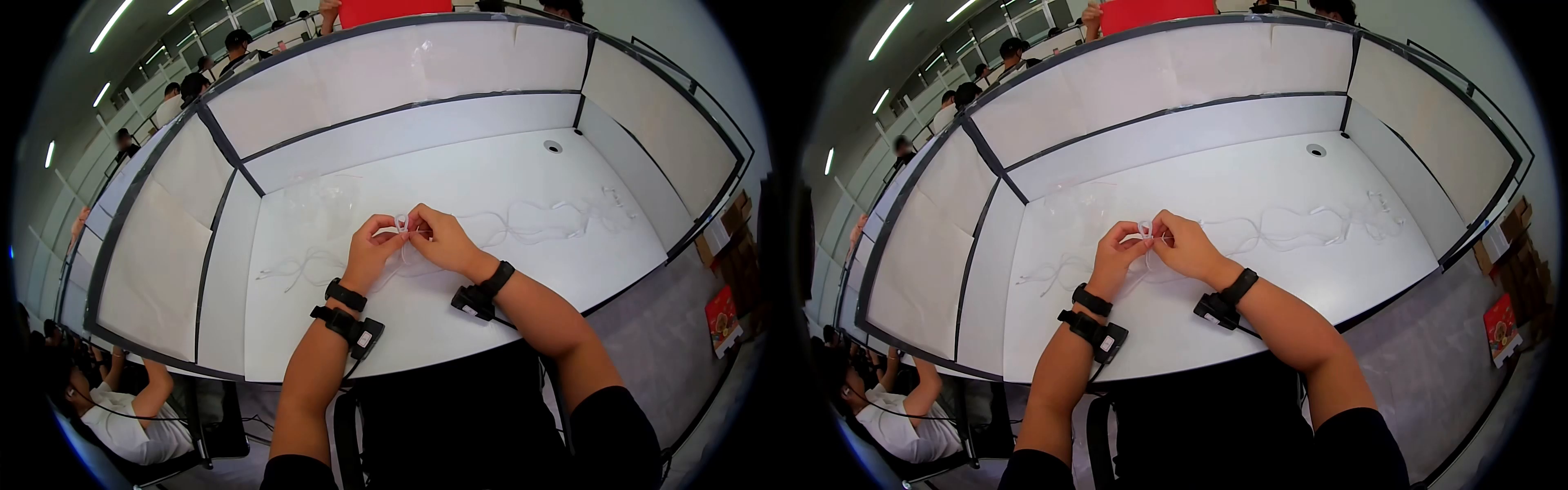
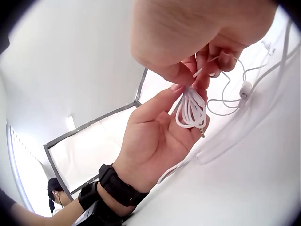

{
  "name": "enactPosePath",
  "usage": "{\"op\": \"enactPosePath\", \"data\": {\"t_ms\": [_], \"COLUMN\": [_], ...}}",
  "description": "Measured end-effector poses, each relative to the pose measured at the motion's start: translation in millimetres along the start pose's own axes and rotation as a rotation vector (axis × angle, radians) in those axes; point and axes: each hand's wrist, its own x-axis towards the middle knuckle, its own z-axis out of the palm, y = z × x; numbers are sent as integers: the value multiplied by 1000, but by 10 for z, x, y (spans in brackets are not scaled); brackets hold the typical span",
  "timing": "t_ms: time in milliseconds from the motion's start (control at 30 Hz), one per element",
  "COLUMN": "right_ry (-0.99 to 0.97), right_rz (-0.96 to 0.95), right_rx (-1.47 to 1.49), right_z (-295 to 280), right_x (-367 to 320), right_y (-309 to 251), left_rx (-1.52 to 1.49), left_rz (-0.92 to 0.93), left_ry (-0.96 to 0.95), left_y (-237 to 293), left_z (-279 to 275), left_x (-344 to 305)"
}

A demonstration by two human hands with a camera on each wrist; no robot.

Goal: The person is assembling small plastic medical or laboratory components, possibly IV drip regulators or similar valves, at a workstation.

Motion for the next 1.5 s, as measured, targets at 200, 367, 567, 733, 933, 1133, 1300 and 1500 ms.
{"op": "enactPosePath", "data": {"t_ms": [200, 367, 567, 733, 933, 1133, 1300, 1500], "right_ry": [19, 14, 48, 96, 136, 132, 147, 143], "right_rz": [17, 61, 101, 106, 103, 130, 126, 161], "right_rx": [54, 34, -16, -9, -13, -16, 6, 20], "right_z": [16, 13, 45, 79, 49, 24, 56, 48], "right_x": [6, 1, -15, -21, -27, -19, -5, -3], "right_y": [21, -46, -29, -4, -45, -83, -3, -48], "left_rx": [1, -4, 39, 31, 71, 90, 26, 24], "left_rz": [6, 12, 4, 43, 28, 64, 98, 30], "left_ry": [-3, 8, 1, -5, 12, 55, 77, 42], "left_y": [-17, 12, -99, -48, -104, -100, -110, -82], "left_z": [-42, -26, -120, -51, -69, -52, -55, -85], "left_x": [4, -9, 36, 15, 36, 36, 40, 43]}}
